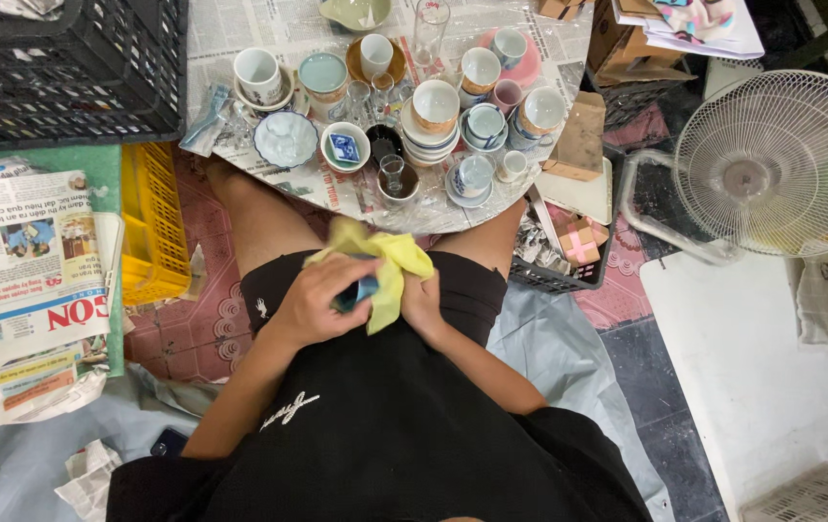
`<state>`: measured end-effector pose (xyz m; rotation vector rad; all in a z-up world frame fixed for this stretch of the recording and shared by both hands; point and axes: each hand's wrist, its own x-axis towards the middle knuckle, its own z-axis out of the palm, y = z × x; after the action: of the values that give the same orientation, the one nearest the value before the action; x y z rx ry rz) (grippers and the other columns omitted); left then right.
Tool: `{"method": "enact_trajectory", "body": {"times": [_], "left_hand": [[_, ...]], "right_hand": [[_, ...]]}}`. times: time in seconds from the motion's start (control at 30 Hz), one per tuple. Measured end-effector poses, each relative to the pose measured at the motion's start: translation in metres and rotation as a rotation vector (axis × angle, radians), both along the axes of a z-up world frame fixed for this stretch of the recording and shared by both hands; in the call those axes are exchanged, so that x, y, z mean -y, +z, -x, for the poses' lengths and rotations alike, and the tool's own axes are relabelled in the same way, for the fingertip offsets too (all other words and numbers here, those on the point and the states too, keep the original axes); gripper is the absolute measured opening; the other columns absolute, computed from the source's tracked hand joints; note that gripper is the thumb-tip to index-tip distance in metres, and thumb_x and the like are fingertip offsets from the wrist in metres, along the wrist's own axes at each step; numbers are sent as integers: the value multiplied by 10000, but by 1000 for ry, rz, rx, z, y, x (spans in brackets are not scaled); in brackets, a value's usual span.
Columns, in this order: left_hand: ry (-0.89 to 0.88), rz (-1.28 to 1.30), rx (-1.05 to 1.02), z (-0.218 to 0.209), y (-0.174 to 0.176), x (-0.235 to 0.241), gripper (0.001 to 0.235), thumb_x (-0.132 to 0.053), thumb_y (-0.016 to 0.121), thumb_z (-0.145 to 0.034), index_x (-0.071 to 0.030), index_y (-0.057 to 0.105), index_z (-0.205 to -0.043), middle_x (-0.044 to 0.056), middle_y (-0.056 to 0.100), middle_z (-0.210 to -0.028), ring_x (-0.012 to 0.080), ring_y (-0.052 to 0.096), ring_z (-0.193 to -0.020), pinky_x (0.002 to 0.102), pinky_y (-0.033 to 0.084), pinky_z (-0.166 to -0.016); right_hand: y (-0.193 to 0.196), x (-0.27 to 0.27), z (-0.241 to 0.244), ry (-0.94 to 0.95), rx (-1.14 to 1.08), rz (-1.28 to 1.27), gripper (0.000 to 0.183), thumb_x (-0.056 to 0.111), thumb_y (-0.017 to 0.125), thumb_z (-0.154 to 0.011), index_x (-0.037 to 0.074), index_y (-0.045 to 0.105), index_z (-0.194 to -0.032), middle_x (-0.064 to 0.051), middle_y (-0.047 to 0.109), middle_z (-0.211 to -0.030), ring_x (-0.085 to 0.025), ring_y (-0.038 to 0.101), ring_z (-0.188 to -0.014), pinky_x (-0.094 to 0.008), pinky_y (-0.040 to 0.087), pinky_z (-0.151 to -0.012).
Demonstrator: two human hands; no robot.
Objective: The person sits on the floor and wipes several ceramic cups and bowls with a yellow cloth. They handle each item one at a time, wiping the exterior and interior surfaces, then place the items back on the table.
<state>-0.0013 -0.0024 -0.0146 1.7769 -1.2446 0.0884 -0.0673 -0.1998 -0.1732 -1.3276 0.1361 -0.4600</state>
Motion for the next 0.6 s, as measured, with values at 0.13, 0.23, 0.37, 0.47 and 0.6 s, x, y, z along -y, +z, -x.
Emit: {"method": "enact_trajectory", "body": {"times": [0.13,0.23,0.37,0.47,0.6], "left_hand": [[29,199,151,7,8,4,536,-157,886,-783,-67,670,-1265,94,641,-1298,268,674,-1141,373,565,-973],[35,206,181,4,22,-1,586,-196,896,-718,-64,656,-1237,118,616,-1283,304,649,-1119,403,538,-960],[11,125,169,-4,39,-9,670,-208,901,-687,-37,643,-1282,137,623,-1294,328,640,-1156,427,518,-1005],[44,53,141,-4,41,-9,722,-235,912,-674,-32,644,-1314,143,633,-1297,323,645,-1139,415,521,-988],[84,24,56,-5,36,-6,763,-300,918,-684,-31,629,-1337,155,618,-1301,309,664,-1128,391,538,-965]], "right_hand": [[-7,-3,-2,55,-52,-180,287,165,452,-1128,-18,646,-1235,-54,710,-1078,-106,661,-923,-263,537,-779],[-2,0,-5,5,-104,-275,292,181,441,-1104,10,596,-1282,-62,703,-1132,-121,679,-968,-278,557,-823],[8,7,-6,5,-67,-297,332,199,424,-1116,-15,581,-1315,-101,704,-1191,-152,696,-1025,-300,568,-866],[12,7,-6,-1,-84,-236,330,189,429,-1130,-33,584,-1319,-115,703,-1184,-159,691,-1017,-305,564,-856],[10,6,-6,86,-84,-247,364,218,440,-1094,-11,560,-1350,-96,703,-1185,-154,704,-1008,-305,577,-860]]}}
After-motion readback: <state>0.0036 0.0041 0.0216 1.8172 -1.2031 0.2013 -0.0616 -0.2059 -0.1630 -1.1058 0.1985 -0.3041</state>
